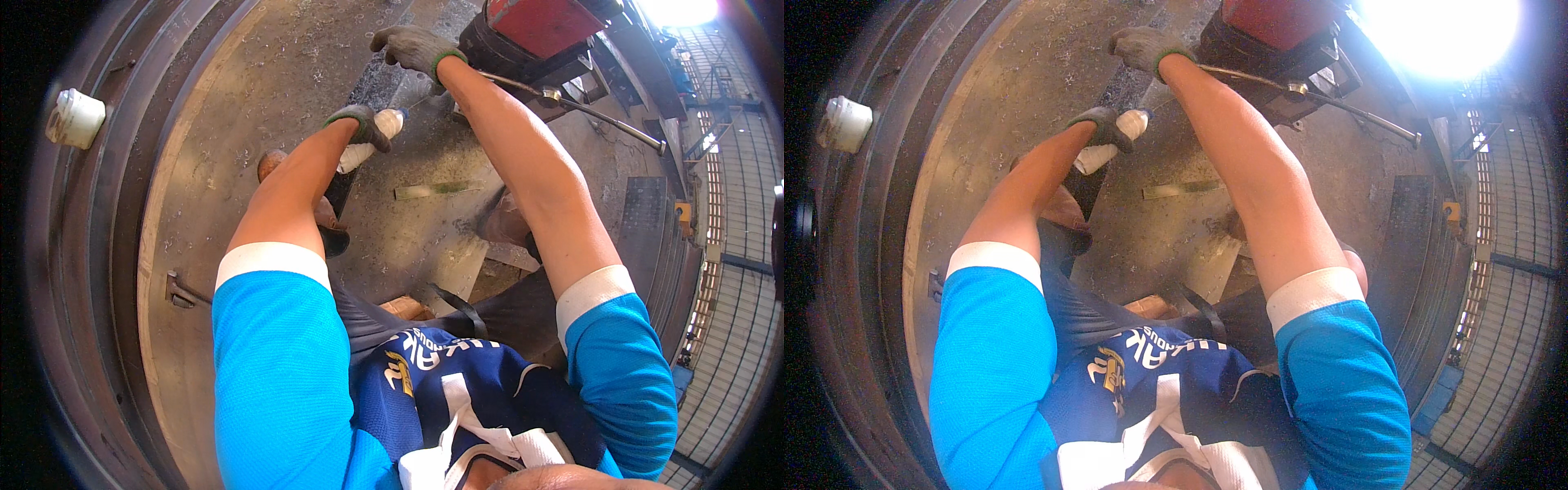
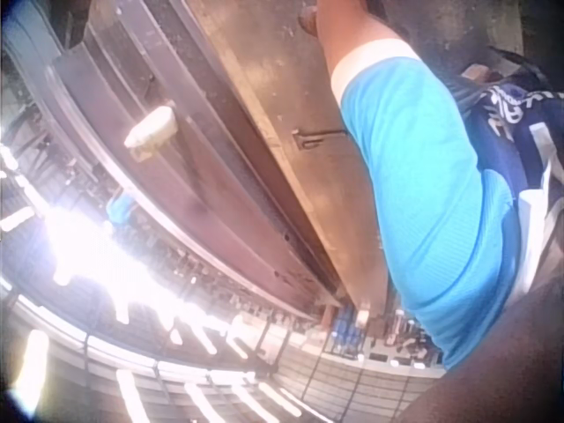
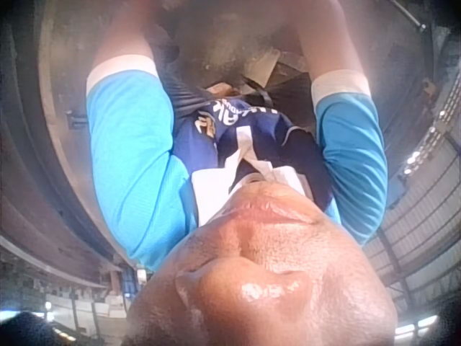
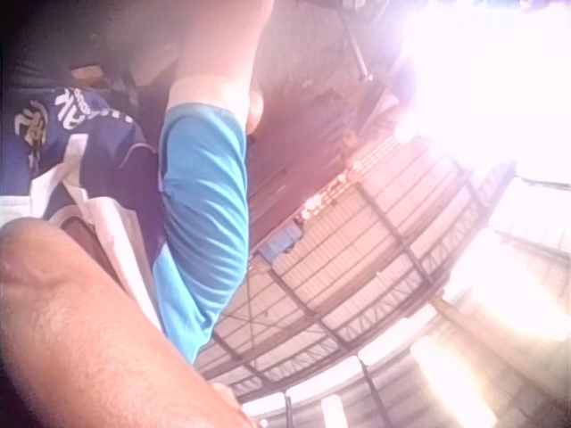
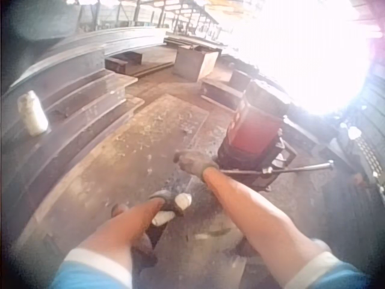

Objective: The person operates a drill press to create holes in a metal plate. They apply liquid from a bottle to the drilling site, adjust the machine's handle, and clear away metal shavings with their gloved hands.

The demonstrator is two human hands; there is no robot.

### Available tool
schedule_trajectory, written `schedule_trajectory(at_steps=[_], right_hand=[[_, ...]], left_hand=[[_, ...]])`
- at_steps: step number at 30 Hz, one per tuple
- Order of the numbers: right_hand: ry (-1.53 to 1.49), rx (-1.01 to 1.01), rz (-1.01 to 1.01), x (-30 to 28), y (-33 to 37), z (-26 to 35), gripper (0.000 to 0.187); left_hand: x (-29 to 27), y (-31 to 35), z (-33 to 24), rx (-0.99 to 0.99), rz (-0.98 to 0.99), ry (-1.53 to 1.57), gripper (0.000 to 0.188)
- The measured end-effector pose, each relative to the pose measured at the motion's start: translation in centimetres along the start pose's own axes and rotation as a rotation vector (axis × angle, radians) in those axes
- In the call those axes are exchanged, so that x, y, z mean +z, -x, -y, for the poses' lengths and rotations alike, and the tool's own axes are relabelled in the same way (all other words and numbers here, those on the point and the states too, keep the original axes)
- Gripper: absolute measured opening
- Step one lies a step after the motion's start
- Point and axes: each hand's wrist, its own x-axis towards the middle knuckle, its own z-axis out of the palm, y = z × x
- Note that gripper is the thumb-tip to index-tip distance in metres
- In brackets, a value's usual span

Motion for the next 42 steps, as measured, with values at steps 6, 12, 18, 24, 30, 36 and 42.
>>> schedule_trajectory(at_steps=[6, 12, 18, 24, 30, 36, 42], right_hand=[[0.061, -0.079, -0.026, 0.3, 0.0, -0.2, 0.041], [0.138, -0.120, -0.073, 0.1, 0.2, 0.3, 0.041], [0.070, -0.016, -0.001, -0.2, 0.4, 0.6, 0.042], [0.072, -0.061, -0.032, 0.2, 0.4, 0.3, 0.042], [0.109, -0.026, -0.011, 0.2, 0.7, 0.6, 0.041], [0.139, -0.102, -0.014, 0.1, 0.5, 0.3, 0.041], [0.164, -0.117, -0.023, 0.1, 0.5, 0.3, 0.042]], left_hand=[[0.9, -0.8, 0.5, 0.140, -0.201, 0.209, 0.093], [1.1, -1.0, 0.5, 0.220, -0.256, 0.156, 0.092], [0.6, -1.1, 0.9, 0.002, -0.047, 0.021, 0.090], [1.2, -1.2, 0.6, -0.027, -0.107, -0.047, 0.080], [0.6, 0.5, 0.0, 0.003, -0.067, -0.031, 0.087], [0.4, 0.6, 0.1, -0.037, -0.056, 0.074, 0.087], [0.7, -0.6, 0.8, 0.059, -0.104, 0.048, 0.089]])
